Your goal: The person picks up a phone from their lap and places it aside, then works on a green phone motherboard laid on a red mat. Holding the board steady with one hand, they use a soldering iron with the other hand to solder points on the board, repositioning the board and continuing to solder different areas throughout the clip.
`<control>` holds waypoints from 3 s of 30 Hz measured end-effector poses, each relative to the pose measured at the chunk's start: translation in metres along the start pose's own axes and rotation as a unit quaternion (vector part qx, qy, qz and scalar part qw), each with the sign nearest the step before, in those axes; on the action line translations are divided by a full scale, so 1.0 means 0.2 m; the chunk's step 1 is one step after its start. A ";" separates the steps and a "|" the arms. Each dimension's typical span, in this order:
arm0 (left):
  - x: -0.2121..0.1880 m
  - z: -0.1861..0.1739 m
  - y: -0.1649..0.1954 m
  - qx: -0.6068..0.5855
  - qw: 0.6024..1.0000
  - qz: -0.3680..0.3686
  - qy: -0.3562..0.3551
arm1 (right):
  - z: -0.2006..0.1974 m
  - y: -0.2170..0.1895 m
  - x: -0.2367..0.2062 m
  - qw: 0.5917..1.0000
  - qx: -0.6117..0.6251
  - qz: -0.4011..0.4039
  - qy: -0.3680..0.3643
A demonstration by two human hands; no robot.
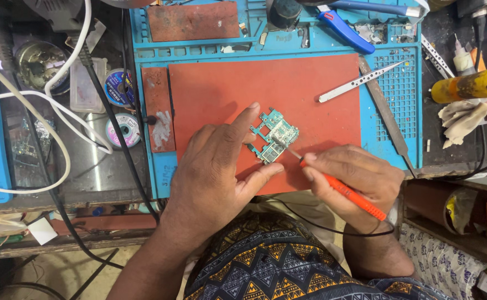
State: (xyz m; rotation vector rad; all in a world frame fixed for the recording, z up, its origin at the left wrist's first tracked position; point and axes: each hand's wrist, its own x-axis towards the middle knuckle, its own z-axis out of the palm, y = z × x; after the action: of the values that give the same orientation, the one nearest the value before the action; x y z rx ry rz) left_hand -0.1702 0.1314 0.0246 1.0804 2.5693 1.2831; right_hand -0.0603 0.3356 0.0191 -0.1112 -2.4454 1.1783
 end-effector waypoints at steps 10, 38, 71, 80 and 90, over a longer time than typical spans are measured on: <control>0.00 0.00 0.00 -0.004 1.000 -0.003 0.001 | -0.01 -0.03 0.02 0.999 -0.024 -0.014 -0.025; 0.00 -0.08 0.00 -0.039 0.995 0.077 -0.047 | -0.03 0.15 -0.20 0.952 0.247 0.115 0.139; -0.02 0.02 0.02 0.128 0.991 0.032 0.009 | -0.01 -0.09 0.01 1.000 -0.004 0.019 0.023; -0.03 0.02 0.01 0.100 0.994 0.036 0.024 | 0.00 -0.07 0.01 0.999 -0.032 -0.030 -0.004; -0.02 0.03 0.01 0.084 0.996 0.019 0.011 | 0.00 -0.07 0.02 0.998 -0.043 -0.035 -0.013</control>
State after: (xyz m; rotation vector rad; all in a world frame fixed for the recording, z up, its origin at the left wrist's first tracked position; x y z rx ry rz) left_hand -0.1638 0.1326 0.0210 1.1548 2.7262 1.1089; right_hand -0.0625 0.3267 0.0306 -0.0347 -2.5023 1.0506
